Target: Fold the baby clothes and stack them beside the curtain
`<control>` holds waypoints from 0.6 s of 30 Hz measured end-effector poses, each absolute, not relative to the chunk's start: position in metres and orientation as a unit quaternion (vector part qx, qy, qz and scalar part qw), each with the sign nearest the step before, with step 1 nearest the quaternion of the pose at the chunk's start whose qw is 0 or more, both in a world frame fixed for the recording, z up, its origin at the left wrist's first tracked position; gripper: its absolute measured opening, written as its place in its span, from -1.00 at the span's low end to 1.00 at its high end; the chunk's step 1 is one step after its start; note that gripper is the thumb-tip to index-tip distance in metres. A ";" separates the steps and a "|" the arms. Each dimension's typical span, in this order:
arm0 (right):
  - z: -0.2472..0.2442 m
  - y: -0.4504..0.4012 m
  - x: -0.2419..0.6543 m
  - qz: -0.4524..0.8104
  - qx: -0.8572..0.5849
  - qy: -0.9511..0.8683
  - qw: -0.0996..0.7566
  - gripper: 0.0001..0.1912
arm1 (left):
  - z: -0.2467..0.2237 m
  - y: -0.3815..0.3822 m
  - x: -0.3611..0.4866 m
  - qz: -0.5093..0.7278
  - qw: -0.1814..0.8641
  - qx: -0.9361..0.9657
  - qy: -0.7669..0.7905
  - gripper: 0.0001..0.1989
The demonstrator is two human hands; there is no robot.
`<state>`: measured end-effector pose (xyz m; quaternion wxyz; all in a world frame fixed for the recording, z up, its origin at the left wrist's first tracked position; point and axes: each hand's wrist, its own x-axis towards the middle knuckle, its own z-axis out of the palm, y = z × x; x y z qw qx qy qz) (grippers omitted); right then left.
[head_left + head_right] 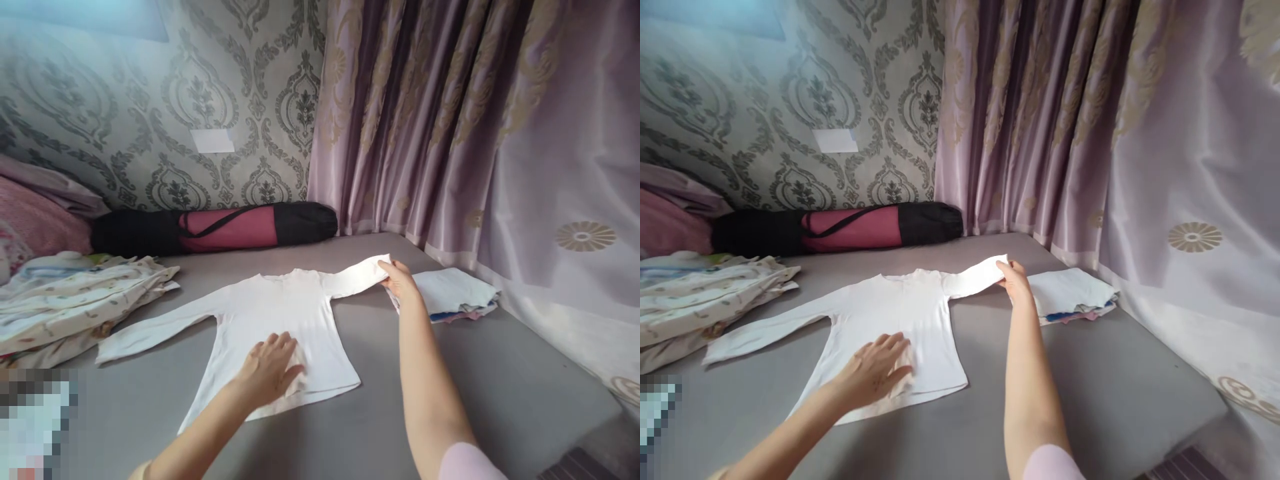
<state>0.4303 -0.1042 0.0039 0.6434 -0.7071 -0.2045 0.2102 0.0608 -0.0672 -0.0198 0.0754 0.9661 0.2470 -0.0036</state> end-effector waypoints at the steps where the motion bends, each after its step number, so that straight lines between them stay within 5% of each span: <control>1: 0.002 -0.101 0.427 0.232 -0.655 -0.169 0.699 -0.85 | -0.010 -0.060 0.067 -0.019 0.096 0.963 0.252 -0.55; 4: -0.003 -0.091 0.419 0.272 -0.532 -0.071 0.799 -0.82 | 0.005 -0.031 0.093 -0.021 0.166 0.943 0.289 -0.58; 10: -0.003 -0.081 0.414 0.263 -0.484 -0.016 0.834 -0.89 | -0.020 0.027 0.161 0.137 0.230 0.928 0.259 -0.68; 18: -0.008 -0.081 0.419 0.346 -0.362 -0.036 0.865 -0.96 | -0.061 0.055 0.220 0.104 0.232 0.927 0.275 -0.42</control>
